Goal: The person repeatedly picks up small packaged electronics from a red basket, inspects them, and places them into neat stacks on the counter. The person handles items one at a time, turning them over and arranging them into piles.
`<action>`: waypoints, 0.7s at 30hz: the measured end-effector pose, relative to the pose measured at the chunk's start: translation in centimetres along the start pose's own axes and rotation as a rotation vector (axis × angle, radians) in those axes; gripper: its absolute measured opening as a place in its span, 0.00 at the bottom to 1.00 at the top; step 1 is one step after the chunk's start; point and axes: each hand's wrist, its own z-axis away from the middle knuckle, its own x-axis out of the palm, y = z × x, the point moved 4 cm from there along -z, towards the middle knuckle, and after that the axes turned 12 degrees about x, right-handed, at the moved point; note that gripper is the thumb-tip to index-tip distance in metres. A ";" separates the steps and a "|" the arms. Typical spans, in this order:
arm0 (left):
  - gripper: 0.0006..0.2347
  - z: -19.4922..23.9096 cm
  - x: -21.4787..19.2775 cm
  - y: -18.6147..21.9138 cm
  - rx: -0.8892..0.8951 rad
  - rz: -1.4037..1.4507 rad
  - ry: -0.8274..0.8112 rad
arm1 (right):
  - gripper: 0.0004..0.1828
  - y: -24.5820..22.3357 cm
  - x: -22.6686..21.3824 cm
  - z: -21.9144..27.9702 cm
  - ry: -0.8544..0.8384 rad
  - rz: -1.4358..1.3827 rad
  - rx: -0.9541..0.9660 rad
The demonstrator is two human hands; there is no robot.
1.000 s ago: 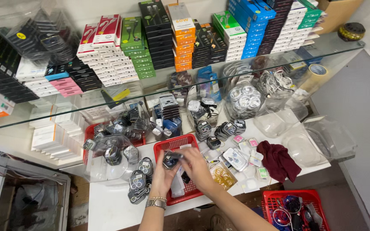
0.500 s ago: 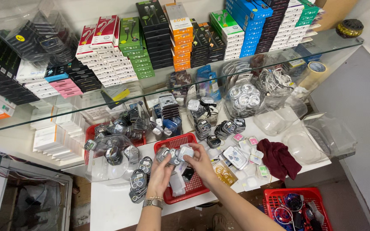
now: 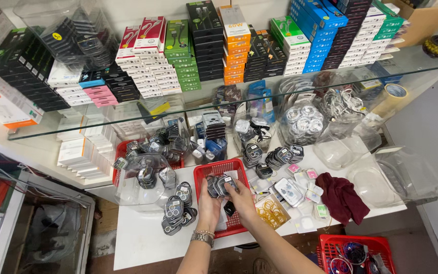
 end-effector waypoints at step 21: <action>0.32 2.2 5.4 -6.0 0.099 -0.742 -0.128 | 0.37 -2.2 -5.8 -0.2 -0.059 0.454 -0.192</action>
